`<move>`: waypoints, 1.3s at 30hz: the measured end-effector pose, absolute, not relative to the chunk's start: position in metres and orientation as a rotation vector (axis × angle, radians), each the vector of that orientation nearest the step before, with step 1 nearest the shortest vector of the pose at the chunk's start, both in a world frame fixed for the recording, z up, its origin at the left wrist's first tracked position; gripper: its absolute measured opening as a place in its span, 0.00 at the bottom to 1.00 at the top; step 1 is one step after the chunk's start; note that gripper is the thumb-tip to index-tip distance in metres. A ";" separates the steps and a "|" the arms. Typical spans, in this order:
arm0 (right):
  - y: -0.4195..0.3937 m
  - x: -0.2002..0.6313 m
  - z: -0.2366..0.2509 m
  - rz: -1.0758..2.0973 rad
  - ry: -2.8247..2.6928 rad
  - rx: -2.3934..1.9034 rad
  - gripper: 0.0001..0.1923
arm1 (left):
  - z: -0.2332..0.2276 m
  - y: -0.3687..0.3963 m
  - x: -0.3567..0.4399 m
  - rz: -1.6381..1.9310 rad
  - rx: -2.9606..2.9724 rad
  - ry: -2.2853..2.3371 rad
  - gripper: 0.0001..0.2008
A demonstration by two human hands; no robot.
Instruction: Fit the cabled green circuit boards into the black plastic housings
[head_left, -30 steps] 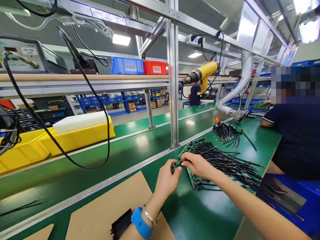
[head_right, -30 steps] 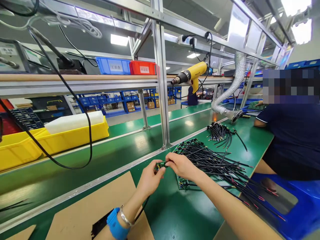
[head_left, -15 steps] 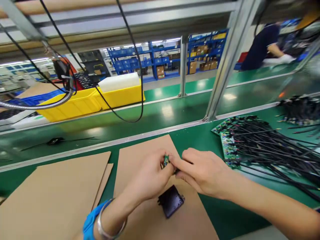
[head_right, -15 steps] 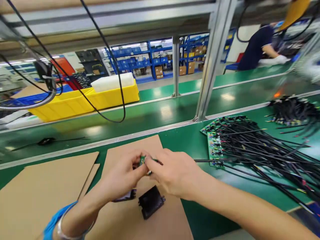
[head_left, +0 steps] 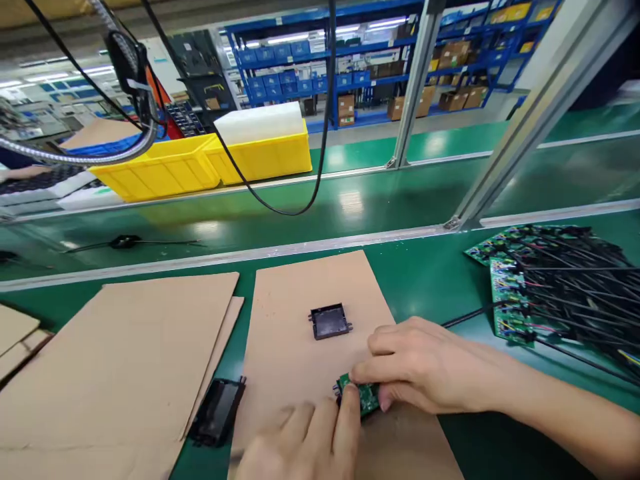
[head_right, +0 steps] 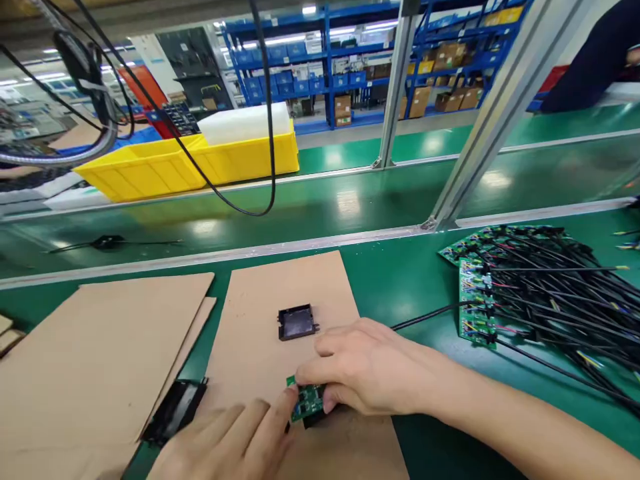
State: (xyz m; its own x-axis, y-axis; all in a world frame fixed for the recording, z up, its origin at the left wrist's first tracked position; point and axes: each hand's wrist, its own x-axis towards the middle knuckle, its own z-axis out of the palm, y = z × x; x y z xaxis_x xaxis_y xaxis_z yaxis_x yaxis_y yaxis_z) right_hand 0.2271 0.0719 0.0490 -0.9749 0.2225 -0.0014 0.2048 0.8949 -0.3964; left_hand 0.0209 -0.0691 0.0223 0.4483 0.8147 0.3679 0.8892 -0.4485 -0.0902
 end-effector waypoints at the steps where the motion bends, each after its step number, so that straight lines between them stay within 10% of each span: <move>1: 0.069 0.229 0.046 0.621 -3.015 -0.378 0.11 | 0.024 -0.061 0.020 -0.367 -2.495 -1.378 0.14; 10: 0.054 0.244 0.009 0.641 -2.940 -0.541 0.22 | 0.006 -0.026 -0.009 -0.454 -2.691 -1.045 0.10; 22: 0.073 0.212 0.014 0.658 -3.164 -0.521 0.08 | -0.018 -0.061 0.027 -0.255 -2.627 -2.078 0.18; 26: 0.078 0.208 0.012 0.557 -3.163 -0.371 0.06 | -0.023 -0.054 0.028 -0.276 -2.628 -2.138 0.32; 39: 0.050 0.197 -0.006 0.366 -3.153 -0.542 0.06 | -0.027 -0.044 0.002 -0.396 -2.897 -2.173 0.29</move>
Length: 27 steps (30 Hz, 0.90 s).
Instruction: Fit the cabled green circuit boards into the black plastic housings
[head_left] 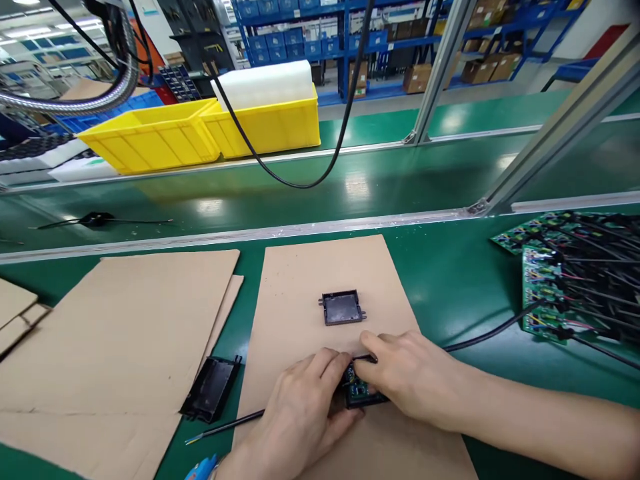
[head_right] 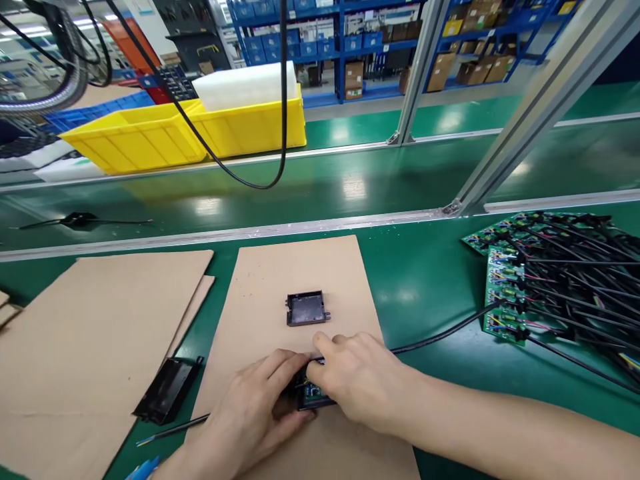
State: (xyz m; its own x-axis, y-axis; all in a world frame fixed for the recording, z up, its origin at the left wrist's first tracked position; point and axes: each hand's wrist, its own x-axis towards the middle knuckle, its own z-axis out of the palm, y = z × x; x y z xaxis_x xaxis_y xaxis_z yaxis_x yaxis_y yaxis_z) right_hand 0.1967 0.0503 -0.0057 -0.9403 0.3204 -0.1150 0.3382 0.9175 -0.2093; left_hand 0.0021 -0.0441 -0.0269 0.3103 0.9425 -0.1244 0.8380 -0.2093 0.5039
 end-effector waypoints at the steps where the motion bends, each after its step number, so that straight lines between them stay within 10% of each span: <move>1: 0.049 0.197 -0.006 -0.346 3.004 0.534 0.06 | -0.028 -0.044 0.002 0.289 2.102 1.568 0.30; 8: 0.047 0.201 -0.006 -0.502 3.019 0.558 0.05 | -0.021 -0.047 -0.008 0.375 2.039 1.535 0.34; 13: 0.048 0.203 -0.011 -0.575 2.999 0.605 0.10 | 0.000 -0.042 -0.012 0.290 1.767 1.585 0.06; 27: 0.038 0.208 -0.036 -0.807 3.080 0.748 0.11 | -0.051 -0.066 0.001 0.451 2.657 1.695 0.11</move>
State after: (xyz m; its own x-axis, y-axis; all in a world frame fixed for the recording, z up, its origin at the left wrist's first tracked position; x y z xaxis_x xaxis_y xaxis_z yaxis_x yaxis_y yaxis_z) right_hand 0.2077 0.0379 -0.0360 -0.8874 0.4610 0.0089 0.3974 0.7744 -0.4923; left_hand 0.0006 -0.0662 -0.0505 0.3931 0.8823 0.2588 0.8942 -0.4324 0.1158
